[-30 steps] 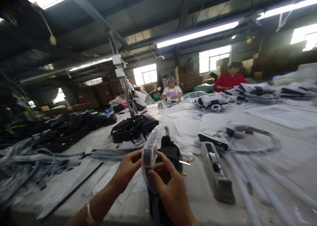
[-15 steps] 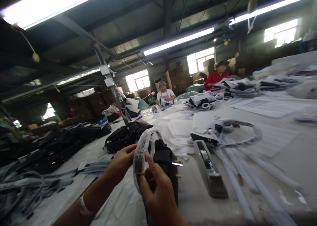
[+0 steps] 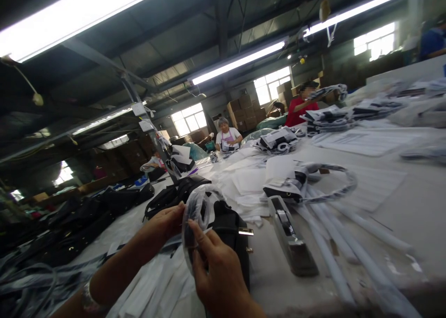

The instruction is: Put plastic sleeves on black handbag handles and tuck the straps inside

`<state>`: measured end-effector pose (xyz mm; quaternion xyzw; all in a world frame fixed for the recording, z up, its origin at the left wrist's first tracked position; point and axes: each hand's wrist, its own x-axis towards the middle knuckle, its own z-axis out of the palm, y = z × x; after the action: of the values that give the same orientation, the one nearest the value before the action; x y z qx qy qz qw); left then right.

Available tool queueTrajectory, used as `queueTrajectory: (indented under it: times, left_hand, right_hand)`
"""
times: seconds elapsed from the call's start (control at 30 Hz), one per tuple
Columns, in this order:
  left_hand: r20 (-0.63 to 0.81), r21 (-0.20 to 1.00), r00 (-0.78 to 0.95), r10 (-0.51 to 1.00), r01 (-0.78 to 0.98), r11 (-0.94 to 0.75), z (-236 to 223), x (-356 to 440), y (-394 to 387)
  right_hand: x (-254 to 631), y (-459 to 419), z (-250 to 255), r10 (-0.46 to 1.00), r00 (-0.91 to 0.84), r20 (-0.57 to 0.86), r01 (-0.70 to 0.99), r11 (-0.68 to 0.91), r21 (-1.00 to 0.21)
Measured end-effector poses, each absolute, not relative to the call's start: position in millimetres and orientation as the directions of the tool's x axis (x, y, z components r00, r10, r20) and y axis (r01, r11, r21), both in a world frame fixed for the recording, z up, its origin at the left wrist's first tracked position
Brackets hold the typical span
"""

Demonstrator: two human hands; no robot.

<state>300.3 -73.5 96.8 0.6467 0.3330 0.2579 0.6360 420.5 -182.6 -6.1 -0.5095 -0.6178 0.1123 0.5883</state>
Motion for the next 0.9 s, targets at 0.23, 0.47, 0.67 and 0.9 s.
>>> queueTrajectory:
  times: [0.23,0.47,0.67,0.9]
  left_hand:
    - [-0.101,0.984,0.672,0.734,0.176,-0.025,106.4,302.9,-82.1]
    - [-0.083,0.996,0.610,0.788,0.080,0.043,93.4,299.6,-86.2]
    - [-0.140,0.986,0.518,0.844,-0.009,0.169,88.1,288.1,-85.5]
    - [-0.101,0.995,0.519,0.849,0.056,0.085,91.0,297.2,-91.4]
  right_hand:
    - [416.8,-182.7,-1.5,0.747,0.140,0.650,0.584,0.468,-0.663]
    - [423.2,-185.3,-17.2,0.707,0.171,0.686,0.416,0.580,-0.701]
    - [469.7,-181.3,-52.7,0.703,0.589,0.398,0.171,0.372,-0.912]
    - [447.3,-180.1,-13.6,0.611,0.407,0.679,0.453,0.510,-0.731]
